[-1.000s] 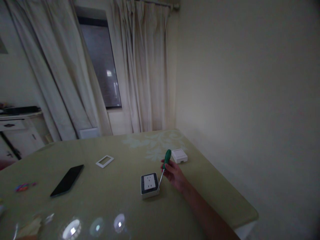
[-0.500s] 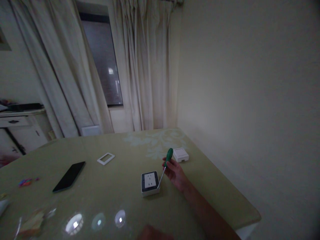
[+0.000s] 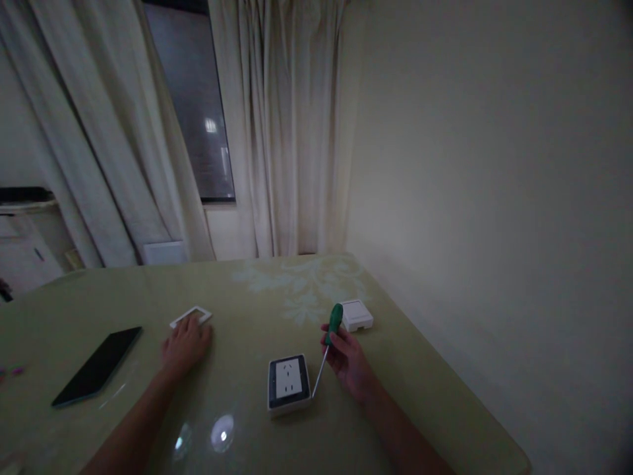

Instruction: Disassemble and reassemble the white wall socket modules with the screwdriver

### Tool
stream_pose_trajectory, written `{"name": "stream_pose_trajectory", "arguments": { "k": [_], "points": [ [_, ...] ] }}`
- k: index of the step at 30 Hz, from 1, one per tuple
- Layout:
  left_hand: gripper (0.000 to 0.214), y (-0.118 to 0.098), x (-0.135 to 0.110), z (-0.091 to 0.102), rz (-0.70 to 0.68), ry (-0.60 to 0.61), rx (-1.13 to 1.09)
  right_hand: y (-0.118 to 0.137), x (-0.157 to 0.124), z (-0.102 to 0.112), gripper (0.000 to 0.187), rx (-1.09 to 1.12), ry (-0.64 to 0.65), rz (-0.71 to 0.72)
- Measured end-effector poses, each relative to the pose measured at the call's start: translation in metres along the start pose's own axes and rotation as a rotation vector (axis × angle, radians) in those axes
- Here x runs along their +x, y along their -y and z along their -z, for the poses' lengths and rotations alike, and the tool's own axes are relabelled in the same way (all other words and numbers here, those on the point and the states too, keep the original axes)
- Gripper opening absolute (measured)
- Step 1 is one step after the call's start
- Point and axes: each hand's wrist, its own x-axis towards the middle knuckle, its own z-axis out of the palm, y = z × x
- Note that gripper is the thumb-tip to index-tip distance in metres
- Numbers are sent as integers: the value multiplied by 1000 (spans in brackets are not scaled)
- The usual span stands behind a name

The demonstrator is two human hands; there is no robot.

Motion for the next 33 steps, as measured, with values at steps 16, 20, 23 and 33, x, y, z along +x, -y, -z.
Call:
{"name": "stream_pose_trajectory", "arguments": {
  "k": [16, 20, 23, 33],
  "points": [
    [23, -82, -112, 21, -836, 266, -458, 9, -10, -12, 50, 33, -61, -62],
    [19, -102, -137, 33, -1083, 253, -518, 9, -11, -12, 50, 25, -64, -79],
    [18, -104, -131, 30, -1103, 335, -482, 9, -12, -13, 51, 21, -66, -78],
    [92, -75, -113, -3, -919, 386, -626, 8, -11, -11, 52, -19, -75, -84]
  ]
}}
